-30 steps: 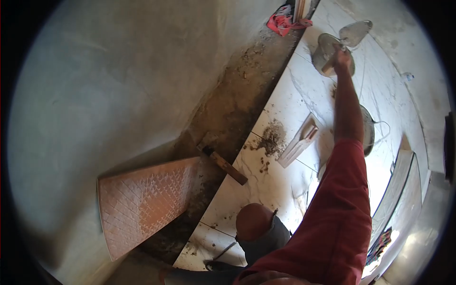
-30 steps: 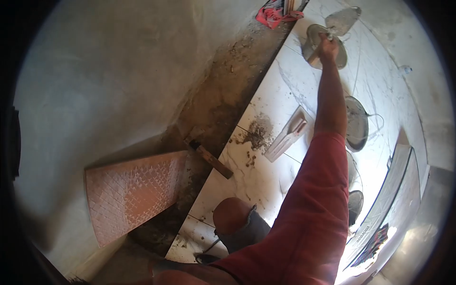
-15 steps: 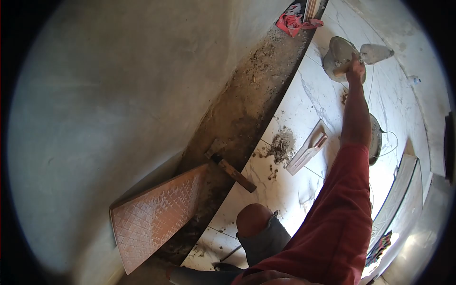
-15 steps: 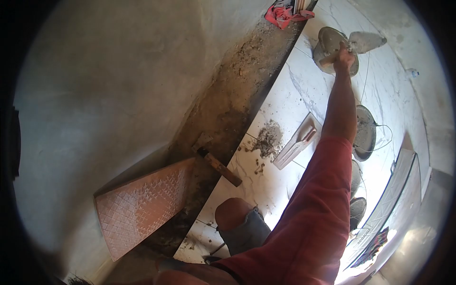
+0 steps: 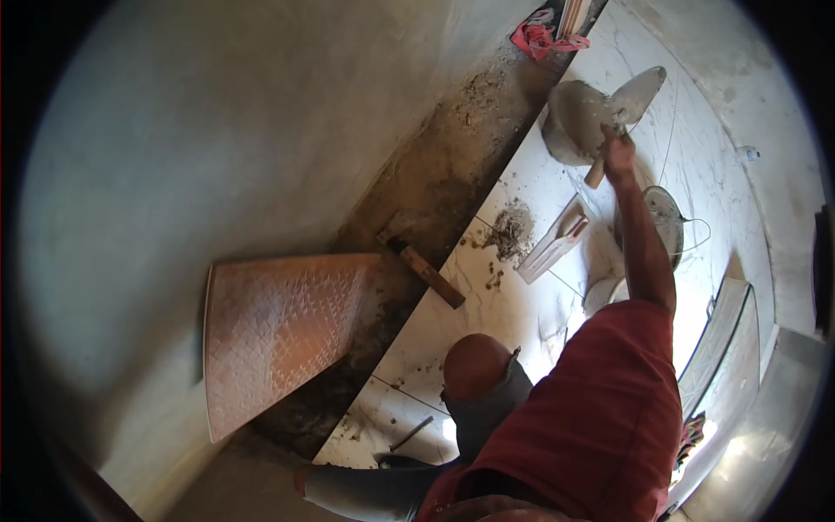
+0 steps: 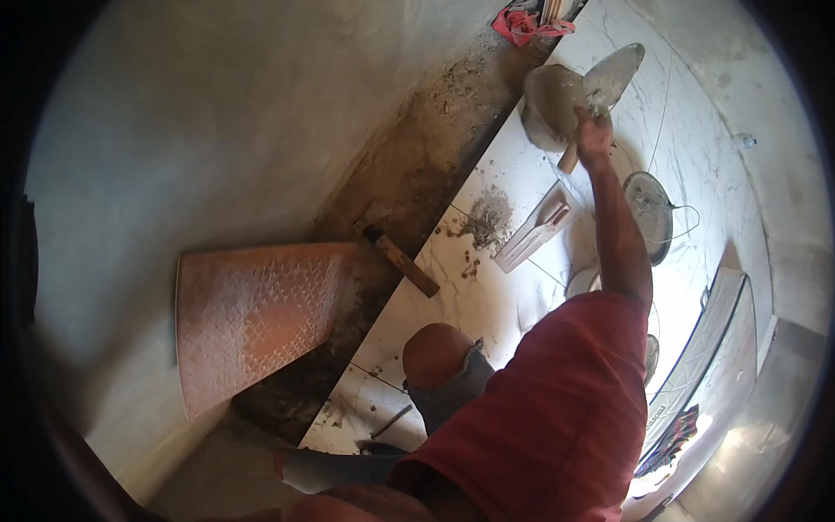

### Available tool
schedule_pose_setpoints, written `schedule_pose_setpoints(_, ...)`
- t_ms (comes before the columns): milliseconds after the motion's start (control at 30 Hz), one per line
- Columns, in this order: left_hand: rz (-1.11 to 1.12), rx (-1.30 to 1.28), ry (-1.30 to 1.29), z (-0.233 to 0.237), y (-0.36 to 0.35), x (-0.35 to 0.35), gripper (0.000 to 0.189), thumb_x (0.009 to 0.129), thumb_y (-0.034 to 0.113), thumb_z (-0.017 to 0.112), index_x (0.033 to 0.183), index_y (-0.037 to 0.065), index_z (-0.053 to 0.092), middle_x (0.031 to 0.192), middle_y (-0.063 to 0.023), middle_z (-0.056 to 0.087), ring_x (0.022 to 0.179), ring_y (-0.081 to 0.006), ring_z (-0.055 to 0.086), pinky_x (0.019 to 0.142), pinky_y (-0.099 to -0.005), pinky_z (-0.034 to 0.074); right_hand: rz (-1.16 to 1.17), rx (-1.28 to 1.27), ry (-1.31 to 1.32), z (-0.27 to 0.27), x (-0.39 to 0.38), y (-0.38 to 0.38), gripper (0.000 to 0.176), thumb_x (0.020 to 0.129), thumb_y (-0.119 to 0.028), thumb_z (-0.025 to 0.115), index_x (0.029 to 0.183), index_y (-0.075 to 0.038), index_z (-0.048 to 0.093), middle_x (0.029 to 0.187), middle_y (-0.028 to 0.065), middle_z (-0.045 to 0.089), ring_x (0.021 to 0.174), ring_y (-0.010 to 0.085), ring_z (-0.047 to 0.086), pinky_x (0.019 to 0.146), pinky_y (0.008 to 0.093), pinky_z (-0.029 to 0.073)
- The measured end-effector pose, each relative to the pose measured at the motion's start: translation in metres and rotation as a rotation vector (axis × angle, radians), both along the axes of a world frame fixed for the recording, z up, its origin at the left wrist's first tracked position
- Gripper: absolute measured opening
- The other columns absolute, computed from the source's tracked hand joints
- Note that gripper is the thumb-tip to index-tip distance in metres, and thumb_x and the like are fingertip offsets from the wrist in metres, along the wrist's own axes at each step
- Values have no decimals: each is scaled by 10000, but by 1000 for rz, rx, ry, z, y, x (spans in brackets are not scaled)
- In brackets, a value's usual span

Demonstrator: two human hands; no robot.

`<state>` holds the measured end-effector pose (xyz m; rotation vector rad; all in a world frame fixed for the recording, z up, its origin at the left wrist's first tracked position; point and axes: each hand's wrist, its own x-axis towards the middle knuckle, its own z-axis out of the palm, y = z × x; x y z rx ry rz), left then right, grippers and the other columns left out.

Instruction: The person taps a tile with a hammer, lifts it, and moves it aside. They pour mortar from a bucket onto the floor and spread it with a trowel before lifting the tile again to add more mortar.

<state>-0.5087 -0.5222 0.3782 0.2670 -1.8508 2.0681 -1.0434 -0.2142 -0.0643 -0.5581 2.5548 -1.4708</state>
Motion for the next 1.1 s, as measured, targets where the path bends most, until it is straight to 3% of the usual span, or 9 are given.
schedule_pose_setpoints(400, -385, 673, 210, -46, -4, -22, 612, 903, 409, 469, 1395, 124, 243, 1489, -109, 130, 1373, -301, 118, 1133, -416, 79, 288, -95, -311, 12, 202, 88, 414, 826, -301, 630, 1056, 37, 568, 855, 32, 597, 753, 106, 519, 669, 262, 427)
schedule_pose_setpoints(533, -96, 383, 259, -55, 54, -23, 587, 860, 353, 522, 1354, 117, 310, 1423, -106, 292, 1352, -271, 200, 1133, -441, 72, 306, -59, -335, 14, 256, 124, 358, 835, -261, 622, 1037, 28, 564, 812, 17, 581, 727, 90, 504, 653, 257, 420)
schedule_pose_setpoints(600, -19, 631, 205, -49, 76, -17, 526, 849, 308, 536, 1302, 99, 369, 1387, -114, 339, 1339, -274, 228, 1129, -449, 90, 305, -128, -362, 9, 269, 147, 338, 838, -243, 619, 1035, 26, 561, 805, 17, 578, 719, 87, 501, 647, 255, 419)
schedule_pose_setpoints(733, -116, 687, 187, -61, 94, 6, 479, 854, 285, 538, 1274, 106, 393, 1378, -124, 347, 1335, -288, 232, 1122, -454, 104, 360, -80, -355, 13, 285, 186, 312, 856, -222, 618, 1052, 9, 540, 848, 20, 574, 712, 87, 539, 619, 242, 452)
schedule_pose_setpoints(867, -329, 1277, 103, -97, 123, 51, 503, 860, 311, 555, 1300, 163, 361, 1411, -146, 282, 1339, -297, 219, 1107, -464, 151, 329, 96, -149, 11, 249, 204, 229, 864, -224, 595, 944, -15, 548, 724, 14, 539, 634, 83, 509, 559, 254, 437)
schedule_pose_setpoints(933, -399, 1246, 68, -130, 141, 75, 419, 889, 241, 527, 1259, 52, 472, 1319, -126, 460, 1232, -260, 428, 1018, -380, 338, 299, -13, -143, -7, 210, 211, 271, 861, -254, 591, 981, -13, 561, 737, 30, 566, 635, 112, 553, 544, 270, 453)
schedule_pose_setpoints(1000, -402, 1545, 115, -165, 177, 98, 397, 885, 289, 525, 1228, 90, 500, 1310, -110, 471, 1199, -306, 455, 986, -429, 362, 147, 88, -227, -17, 173, 218, 304, 852, -255, 585, 1018, 0, 560, 756, 108, 613, 643, 196, 604, 558, 321, 466)
schedule_pose_setpoints(1067, -286, 1840, 192, -214, 206, 129, 378, 863, 254, 555, 1199, 85, 515, 1292, -135, 481, 1192, -322, 456, 982, -420, 366, 440, 483, 657, -57, 113, 250, 334, 847, -256, 574, 1040, 15, 546, 798, 206, 619, 703, 308, 621, 588, 388, 465)
schedule_pose_setpoints(1100, -261, 2007, 242, -236, 222, 145, 375, 853, 231, 567, 1192, 77, 516, 1265, -148, 498, 1179, -329, 464, 976, -417, 370, 289, 582, 484, -6, 150, 234, 324, 846, -257, 566, 1041, 0, 542, 825, 257, 594, 786, 383, 601, 624, 435, 453)
